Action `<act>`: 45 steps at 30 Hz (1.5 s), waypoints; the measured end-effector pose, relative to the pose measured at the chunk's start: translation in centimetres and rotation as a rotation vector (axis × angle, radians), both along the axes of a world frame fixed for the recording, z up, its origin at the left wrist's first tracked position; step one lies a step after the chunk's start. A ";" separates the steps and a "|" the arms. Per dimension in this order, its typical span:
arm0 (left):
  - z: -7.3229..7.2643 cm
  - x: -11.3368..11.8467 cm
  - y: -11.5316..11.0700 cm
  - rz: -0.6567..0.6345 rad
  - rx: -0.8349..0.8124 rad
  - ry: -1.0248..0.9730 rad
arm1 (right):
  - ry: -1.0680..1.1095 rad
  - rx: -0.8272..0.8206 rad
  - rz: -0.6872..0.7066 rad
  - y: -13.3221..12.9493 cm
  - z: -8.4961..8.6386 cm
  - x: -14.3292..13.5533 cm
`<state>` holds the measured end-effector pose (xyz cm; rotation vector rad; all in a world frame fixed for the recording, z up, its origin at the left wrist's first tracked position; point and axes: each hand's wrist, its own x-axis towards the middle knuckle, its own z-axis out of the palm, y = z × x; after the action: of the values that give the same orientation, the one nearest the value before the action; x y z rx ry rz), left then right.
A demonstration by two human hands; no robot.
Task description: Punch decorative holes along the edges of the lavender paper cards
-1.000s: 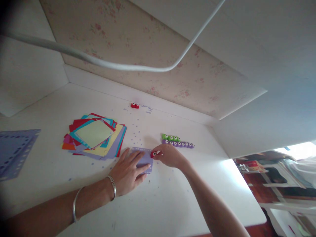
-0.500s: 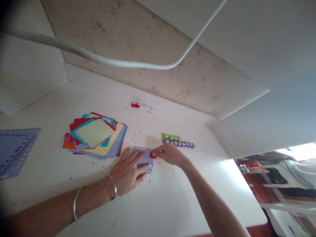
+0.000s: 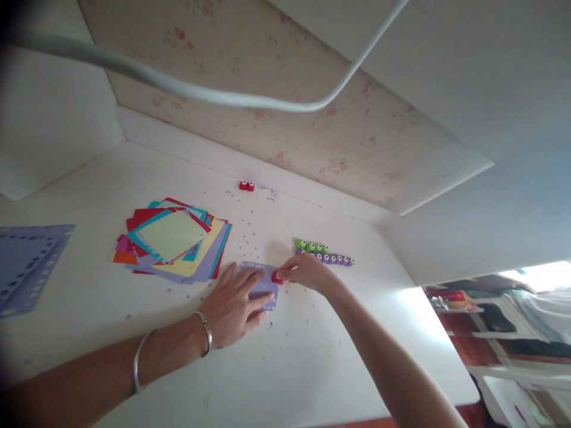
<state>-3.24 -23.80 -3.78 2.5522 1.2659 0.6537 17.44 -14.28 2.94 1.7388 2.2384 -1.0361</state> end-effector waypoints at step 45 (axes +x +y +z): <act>0.0 0.0 0.0 0.007 0.015 -0.003 | -0.004 -0.041 0.062 0.3 1.6 0.5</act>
<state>-3.23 -23.85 -3.75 2.5591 1.2741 0.6710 17.95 -13.98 4.52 1.6425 2.2372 -1.0572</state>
